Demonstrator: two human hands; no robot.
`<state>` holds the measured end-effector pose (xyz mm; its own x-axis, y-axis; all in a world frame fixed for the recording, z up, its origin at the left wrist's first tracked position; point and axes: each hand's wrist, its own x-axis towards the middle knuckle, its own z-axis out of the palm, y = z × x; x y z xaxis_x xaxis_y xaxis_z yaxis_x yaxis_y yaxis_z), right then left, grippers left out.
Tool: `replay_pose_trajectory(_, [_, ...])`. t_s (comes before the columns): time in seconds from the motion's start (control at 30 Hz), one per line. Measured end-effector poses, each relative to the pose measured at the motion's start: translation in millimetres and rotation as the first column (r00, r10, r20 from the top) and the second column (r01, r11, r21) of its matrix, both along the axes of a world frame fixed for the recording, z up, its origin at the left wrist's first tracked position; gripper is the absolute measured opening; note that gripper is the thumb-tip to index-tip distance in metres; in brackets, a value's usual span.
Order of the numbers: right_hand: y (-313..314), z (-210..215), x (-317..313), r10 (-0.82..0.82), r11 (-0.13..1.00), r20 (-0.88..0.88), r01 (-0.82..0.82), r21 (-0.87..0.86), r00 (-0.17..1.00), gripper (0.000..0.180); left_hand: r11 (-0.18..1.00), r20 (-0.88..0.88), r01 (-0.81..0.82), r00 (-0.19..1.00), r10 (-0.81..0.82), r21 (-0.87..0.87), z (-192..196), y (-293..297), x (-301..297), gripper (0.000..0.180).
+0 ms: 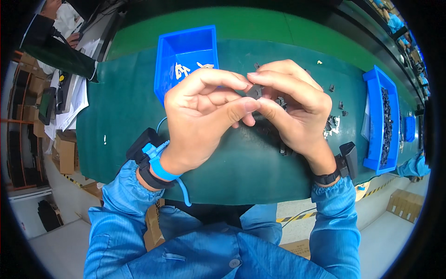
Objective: Manually assembling small black plastic components at a factory workbench.
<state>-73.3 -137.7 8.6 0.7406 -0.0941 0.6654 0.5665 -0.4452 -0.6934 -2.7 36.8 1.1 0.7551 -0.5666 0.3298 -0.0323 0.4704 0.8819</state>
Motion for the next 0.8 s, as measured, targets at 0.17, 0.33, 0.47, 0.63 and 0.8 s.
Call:
replay_pose_trajectory(0.17, [-3.2,1.1,1.6,-0.081,0.987,0.053,0.087,-0.132,0.995,0.028,0.995,-0.037,0.075,0.997,-0.073,0.062,-1.2,4.6,2.8,0.019])
replay_pose_trajectory(0.33, [1.4,-1.0,1.3,-0.101,0.988,0.035,0.105,-0.115,0.994,0.023,0.982,-0.201,0.171,0.968,-0.153,0.078,-0.8,4.1,5.8,0.024])
replay_pose_trajectory(0.47, [3.6,-2.8,3.2,-0.079,0.994,-0.016,0.078,-0.077,0.997,0.02,0.982,-0.291,0.174,0.945,-0.146,0.073,-0.5,3.3,5.6,0.027])
replay_pose_trajectory(0.63, [4.2,-3.5,2.9,-0.056,0.998,-0.057,0.055,-0.016,0.997,0.02,0.984,-0.251,0.153,0.96,-0.125,0.096,0.8,2.5,4.9,0.028])
replay_pose_trajectory(0.8, [-0.5,-7.1,3.2,-0.041,0.999,-0.068,0.042,0.015,0.997,0.019,0.986,-0.156,0.095,0.985,-0.073,0.139,3.5,0.9,3.1,0.021])
